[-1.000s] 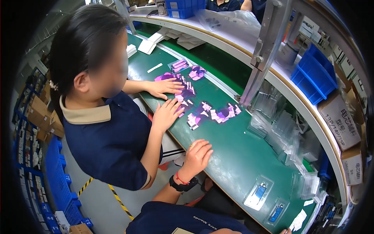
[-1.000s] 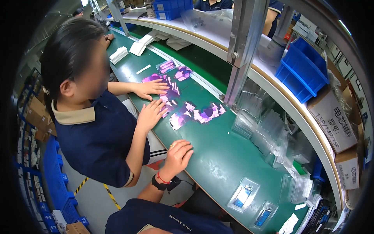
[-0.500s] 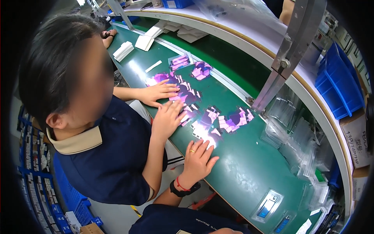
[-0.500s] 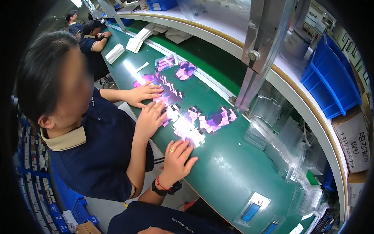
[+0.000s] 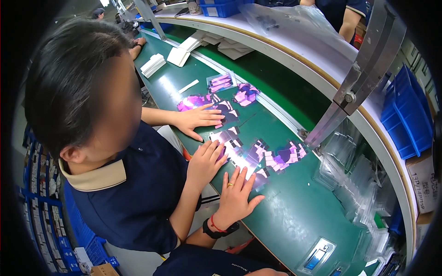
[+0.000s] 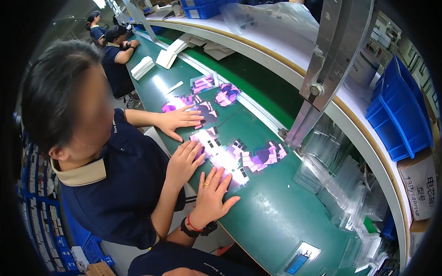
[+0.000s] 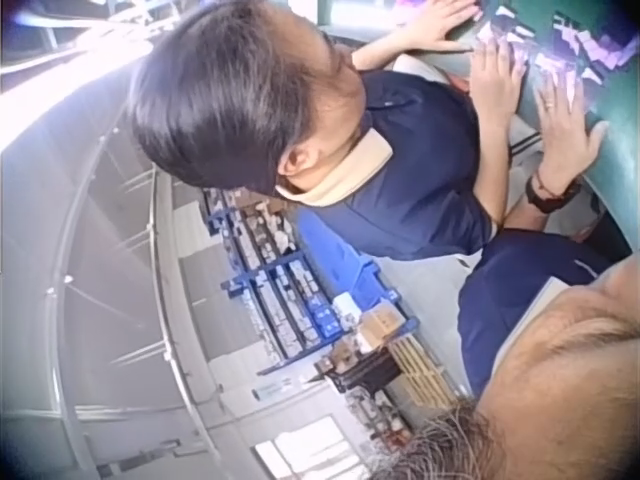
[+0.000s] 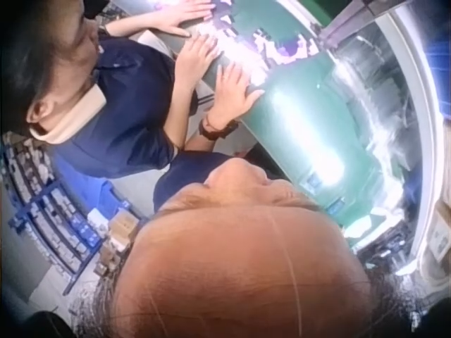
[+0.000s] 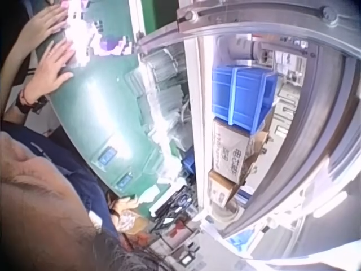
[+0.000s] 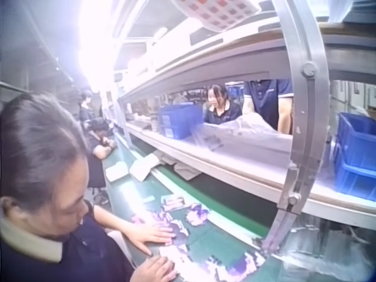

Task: The recorder is organizing and packaging battery or electronic components into plastic trays and bags on a factory assembly line.

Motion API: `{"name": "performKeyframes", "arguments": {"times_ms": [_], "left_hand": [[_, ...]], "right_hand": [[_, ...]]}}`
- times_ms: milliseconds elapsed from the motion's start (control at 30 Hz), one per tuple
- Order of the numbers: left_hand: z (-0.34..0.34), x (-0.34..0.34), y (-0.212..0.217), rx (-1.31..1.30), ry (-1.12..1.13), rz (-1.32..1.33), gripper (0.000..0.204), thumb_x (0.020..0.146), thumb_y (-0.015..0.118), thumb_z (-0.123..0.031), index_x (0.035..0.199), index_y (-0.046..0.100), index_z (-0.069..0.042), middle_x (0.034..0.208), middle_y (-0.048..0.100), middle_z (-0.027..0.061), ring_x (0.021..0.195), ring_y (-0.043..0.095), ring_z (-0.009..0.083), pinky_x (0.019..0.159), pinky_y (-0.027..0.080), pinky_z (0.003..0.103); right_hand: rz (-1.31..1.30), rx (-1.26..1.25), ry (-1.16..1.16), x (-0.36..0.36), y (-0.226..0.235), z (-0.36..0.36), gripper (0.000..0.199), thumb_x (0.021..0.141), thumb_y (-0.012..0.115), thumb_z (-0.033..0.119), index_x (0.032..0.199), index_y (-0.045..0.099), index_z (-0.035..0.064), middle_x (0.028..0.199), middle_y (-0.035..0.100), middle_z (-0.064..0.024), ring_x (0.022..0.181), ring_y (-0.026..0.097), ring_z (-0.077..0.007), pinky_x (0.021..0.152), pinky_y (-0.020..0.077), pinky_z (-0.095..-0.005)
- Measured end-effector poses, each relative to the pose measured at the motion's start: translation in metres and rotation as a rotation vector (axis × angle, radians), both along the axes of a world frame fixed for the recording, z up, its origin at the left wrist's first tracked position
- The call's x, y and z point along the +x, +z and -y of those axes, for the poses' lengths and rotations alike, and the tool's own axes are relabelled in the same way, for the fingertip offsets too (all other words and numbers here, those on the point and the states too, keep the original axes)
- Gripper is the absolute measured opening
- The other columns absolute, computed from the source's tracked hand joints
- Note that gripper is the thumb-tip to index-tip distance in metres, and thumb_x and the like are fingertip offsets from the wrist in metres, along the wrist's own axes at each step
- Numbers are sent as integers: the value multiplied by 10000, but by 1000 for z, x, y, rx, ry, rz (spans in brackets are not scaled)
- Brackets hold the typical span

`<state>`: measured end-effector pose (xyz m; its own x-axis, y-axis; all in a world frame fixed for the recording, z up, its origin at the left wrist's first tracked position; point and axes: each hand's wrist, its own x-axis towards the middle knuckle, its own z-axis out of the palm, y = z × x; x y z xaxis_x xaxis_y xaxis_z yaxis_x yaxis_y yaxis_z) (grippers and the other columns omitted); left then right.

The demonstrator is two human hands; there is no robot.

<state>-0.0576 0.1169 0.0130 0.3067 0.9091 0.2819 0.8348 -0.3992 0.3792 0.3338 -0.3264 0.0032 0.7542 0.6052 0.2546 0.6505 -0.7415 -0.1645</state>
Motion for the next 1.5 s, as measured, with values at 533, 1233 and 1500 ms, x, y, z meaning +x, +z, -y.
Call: {"name": "performKeyframes", "arguments": {"times_ms": [533, 1233, 1500], "left_hand": [[-20, 32, 14, -160, -275, -153, 782, 838, 598, -483, 1371, 357, 37, 1446, 289, 259, 1347, 260, 431, 1065, 192, 591], [4, 36, 6, -5, -497, 40, 333, 796, 629, -141, 1099, 596, -6, 1204, 535, 160, 1192, 482, 320, 977, 379, 517], [10, 23, 16, 16, -272, 151, 578, 784, 692, -311, 1248, 521, -12, 1317, 446, 231, 1230, 437, 377, 1004, 337, 539]], "right_hand": [[161, -8, 43, 7, -8, -6, 386, 919, 452, 266, 1181, 512, -11, 1126, 505, -247, 1035, 471, -403, 922, 362, -501], [28, 23, 11, 4, 0, -13, 576, 920, 339, 474, 1151, 510, -25, 1212, 421, -275, 1125, 374, -423, 965, 274, -559], [9, 24, 22, -1, 9, -19, 493, 905, 390, 380, 1161, 494, -29, 1218, 416, -278, 1127, 375, -432, 974, 271, -567]]}}
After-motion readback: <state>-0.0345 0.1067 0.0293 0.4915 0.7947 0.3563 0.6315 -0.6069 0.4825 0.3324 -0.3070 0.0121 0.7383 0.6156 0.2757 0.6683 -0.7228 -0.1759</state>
